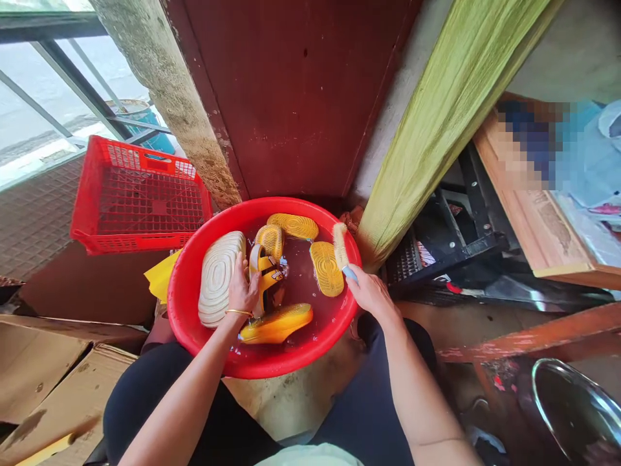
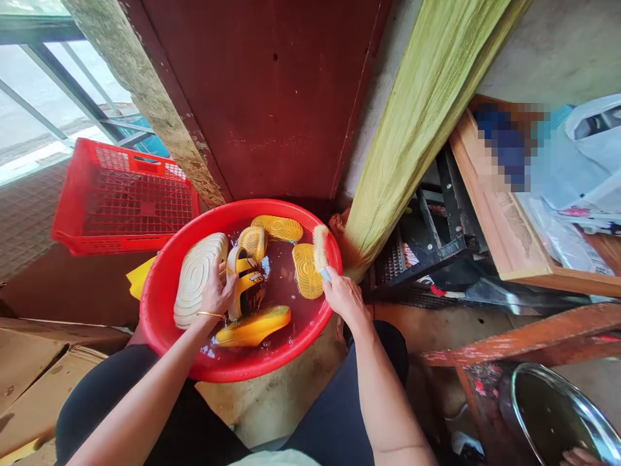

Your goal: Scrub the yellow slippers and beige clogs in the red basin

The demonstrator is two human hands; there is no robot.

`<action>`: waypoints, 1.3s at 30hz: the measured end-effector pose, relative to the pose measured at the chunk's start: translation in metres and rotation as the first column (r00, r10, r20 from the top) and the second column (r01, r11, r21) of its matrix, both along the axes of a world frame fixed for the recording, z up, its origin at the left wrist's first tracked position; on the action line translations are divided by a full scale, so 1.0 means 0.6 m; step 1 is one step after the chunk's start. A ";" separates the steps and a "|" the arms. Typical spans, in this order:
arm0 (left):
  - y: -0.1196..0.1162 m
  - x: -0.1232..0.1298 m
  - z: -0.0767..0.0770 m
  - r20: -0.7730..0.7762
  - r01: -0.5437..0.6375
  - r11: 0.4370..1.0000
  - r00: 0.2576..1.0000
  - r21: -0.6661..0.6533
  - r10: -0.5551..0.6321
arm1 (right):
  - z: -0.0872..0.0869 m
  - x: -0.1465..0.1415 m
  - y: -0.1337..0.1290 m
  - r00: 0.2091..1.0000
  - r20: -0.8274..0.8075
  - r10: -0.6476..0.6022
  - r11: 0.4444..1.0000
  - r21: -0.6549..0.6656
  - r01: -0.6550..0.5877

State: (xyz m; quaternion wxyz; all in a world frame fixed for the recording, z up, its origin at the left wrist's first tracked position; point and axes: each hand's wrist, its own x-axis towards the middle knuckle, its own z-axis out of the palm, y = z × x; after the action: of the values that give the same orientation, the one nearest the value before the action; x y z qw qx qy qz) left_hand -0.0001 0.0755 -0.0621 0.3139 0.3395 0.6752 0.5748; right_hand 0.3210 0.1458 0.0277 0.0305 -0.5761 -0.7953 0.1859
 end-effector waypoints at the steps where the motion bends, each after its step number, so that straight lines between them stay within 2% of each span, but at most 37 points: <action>1: -0.001 0.000 -0.003 -0.084 0.017 1.000 0.996 0.022 -0.015 | -0.001 -0.004 0.000 0.998 0.065 0.001 1.000 -0.010 0.000; 4: -0.002 -0.005 -0.011 -0.342 0.154 0.988 0.930 0.023 -0.137 | -0.004 -0.015 -0.006 0.982 0.176 0.060 0.996 -0.075 -0.048; 7: -0.002 -0.009 -0.015 -0.402 0.255 0.967 0.882 -0.028 -0.245 | -0.004 -0.024 -0.013 0.972 0.202 0.120 0.988 -0.117 -0.097; 13: -0.005 -0.007 -0.034 -0.348 0.237 0.957 0.894 -0.169 -0.283 | -0.003 -0.038 -0.022 0.972 0.180 0.154 0.981 -0.142 -0.129; 17: -0.006 -0.009 -0.055 -0.518 0.257 0.914 0.760 -0.315 -0.392 | -0.001 -0.042 -0.022 0.957 0.219 0.192 0.970 -0.188 -0.152; 20: -0.005 -0.013 -0.066 -0.621 0.250 0.901 0.658 -0.354 -0.426 | -0.001 -0.045 -0.023 0.947 0.234 0.221 0.959 -0.227 -0.168; 25: -0.005 -0.014 -0.076 -0.672 0.223 0.879 0.575 -0.421 -0.467 | -0.001 -0.052 -0.027 0.941 0.228 0.250 0.948 -0.257 -0.189; 29: -0.007 -0.010 -0.081 -0.671 0.243 0.864 0.550 -0.441 -0.498 | -0.002 -0.058 -0.032 0.934 0.254 0.251 0.951 -0.242 -0.190; 39: -0.005 -0.004 -0.087 -0.653 0.251 0.869 0.580 -0.426 -0.488 | -0.013 -0.061 -0.037 0.928 0.264 0.263 0.957 -0.194 -0.216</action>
State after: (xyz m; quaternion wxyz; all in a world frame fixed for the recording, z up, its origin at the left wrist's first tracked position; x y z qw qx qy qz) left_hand -0.0025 0.0727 -0.1140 0.1706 0.6284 0.7317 0.2015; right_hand 0.2844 0.1237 0.0200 -0.1551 -0.4958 -0.8381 0.1665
